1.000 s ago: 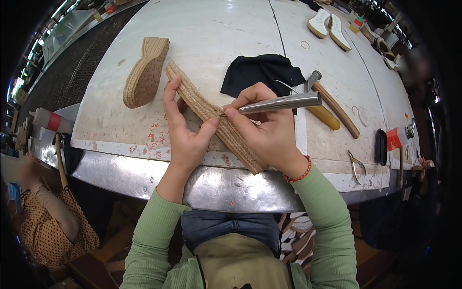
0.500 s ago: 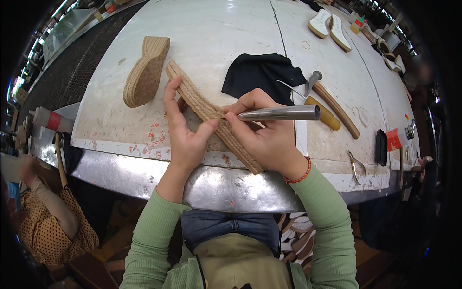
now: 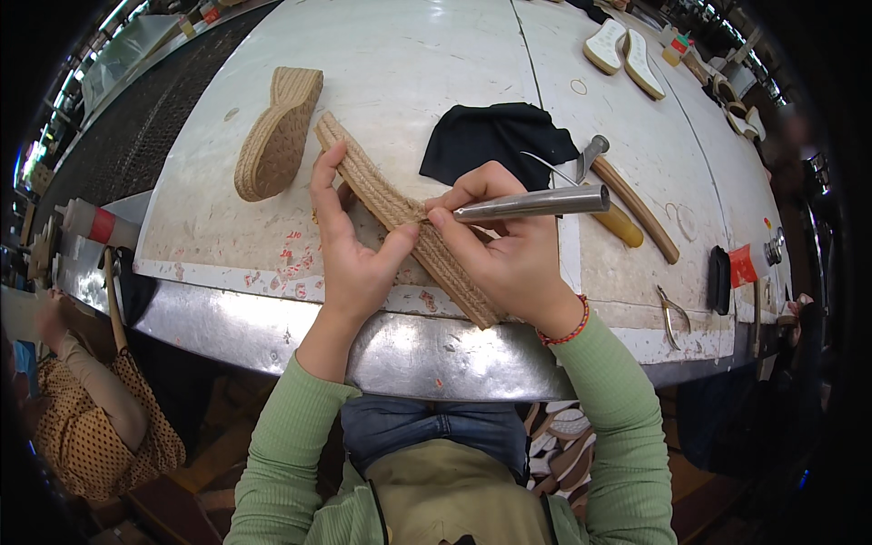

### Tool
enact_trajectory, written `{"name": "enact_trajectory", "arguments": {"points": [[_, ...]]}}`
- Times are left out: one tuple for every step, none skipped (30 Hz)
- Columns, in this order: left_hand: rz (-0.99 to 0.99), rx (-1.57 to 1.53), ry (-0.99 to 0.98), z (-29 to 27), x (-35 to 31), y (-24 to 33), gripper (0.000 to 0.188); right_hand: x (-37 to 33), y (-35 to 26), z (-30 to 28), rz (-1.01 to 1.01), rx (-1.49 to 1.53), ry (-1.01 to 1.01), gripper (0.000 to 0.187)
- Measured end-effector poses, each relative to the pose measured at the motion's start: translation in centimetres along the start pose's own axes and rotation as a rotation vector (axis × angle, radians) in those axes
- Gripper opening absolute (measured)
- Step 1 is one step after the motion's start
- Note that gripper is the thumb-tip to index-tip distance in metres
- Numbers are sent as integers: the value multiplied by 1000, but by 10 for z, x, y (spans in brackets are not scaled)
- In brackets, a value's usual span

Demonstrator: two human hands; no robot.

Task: The person uses a metal awl to stitch a woven espadrille sole to a shoe upper. They repeatedly pierce the material and pull the thread through, working along the edge of the sole. The person occasionally repositions the shoe and continues stitching.

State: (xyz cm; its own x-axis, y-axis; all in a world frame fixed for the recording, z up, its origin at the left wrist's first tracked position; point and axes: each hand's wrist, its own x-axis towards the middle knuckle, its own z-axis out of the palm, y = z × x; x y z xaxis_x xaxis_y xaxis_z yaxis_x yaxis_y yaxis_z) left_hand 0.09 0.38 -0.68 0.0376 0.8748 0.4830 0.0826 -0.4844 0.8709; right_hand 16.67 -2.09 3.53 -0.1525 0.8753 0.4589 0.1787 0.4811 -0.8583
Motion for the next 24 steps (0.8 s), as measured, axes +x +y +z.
{"name": "enact_trajectory", "arguments": {"points": [[3, 14, -2, 0, 0, -1, 88, 0, 0, 1, 22, 22, 13, 12], [6, 29, -3, -1, 0, -1, 88, 0, -1, 1, 44, 43, 27, 13], [8, 24, 1, 0, 0, -1, 88, 0, -1, 2, 66, 66, 39, 13], [10, 20, 5, 0, 0, 0, 88, 1, -2, 2, 73, 43, 43, 14], [13, 16, 9, 0, 0, 1, 88, 2, -5, 0, 80, 20, 47, 14], [10, 18, 8, 0, 0, 2, 88, 2, -7, -1, 89, -3, 53, 14], [7, 20, 8, 0, 0, 2, 88, 2, -4, 0, 65, 51, 88, 13], [4, 22, 7, 0, 0, 3, 88, 3, 0, 2, 41, 104, 123, 11], [10, 23, 8, 0, 0, 4, 88, 4, 3, 4, 18, 157, 157, 10], [16, 23, 9, 1, 0, 5, 88, 3, -1, 3, 45, 148, 132, 10], [22, 24, 11, 1, 1, 6, 88, 3, -1, 3, 35, 137, 122, 10], [22, 25, 13, 1, 1, 6, 87, 3, -1, 3, 26, 126, 112, 10], [22, 26, 16, 2, 1, 6, 87, 3, -1, 3, 16, 115, 102, 10], [22, 27, 19, 3, 1, 6, 87, 3, -1, 2, 23, 96, 83, 11], [26, 31, 21, 3, 1, 7, 87, 3, 0, 0, 30, 78, 63, 13], [30, 35, 23, 3, 2, 7, 87, 3, 1, -1, 36, 60, 43, 14], [33, 39, 25, 4, 2, 7, 86, 3, 0, -1, 42, 53, 46, 15], [27, 31, 27, 4, 2, 7, 86, 3, -1, -1, 47, 44, 48, 15], [21, 22, 29, 4, 2, 6, 86, 3, -2, -1, 53, 36, 51, 15], [14, 14, 30, 4, 2, 6, 86, 4, -4, -1, 60, 25, 51, 15], [12, 13, 31, 4, 2, 6, 87, 4, -5, -2, 66, 15, 50, 16], [10, 12, 31, 5, 2, 6, 87, 4, -6, -2, 72, 5, 50, 16], [8, 11, 30, 5, 2, 6, 87, 4, -6, -1, 89, 18, 65, 16], [5, 9, 33, 5, 2, 6, 88, 5, -6, 0, 106, 30, 82, 17]]}}
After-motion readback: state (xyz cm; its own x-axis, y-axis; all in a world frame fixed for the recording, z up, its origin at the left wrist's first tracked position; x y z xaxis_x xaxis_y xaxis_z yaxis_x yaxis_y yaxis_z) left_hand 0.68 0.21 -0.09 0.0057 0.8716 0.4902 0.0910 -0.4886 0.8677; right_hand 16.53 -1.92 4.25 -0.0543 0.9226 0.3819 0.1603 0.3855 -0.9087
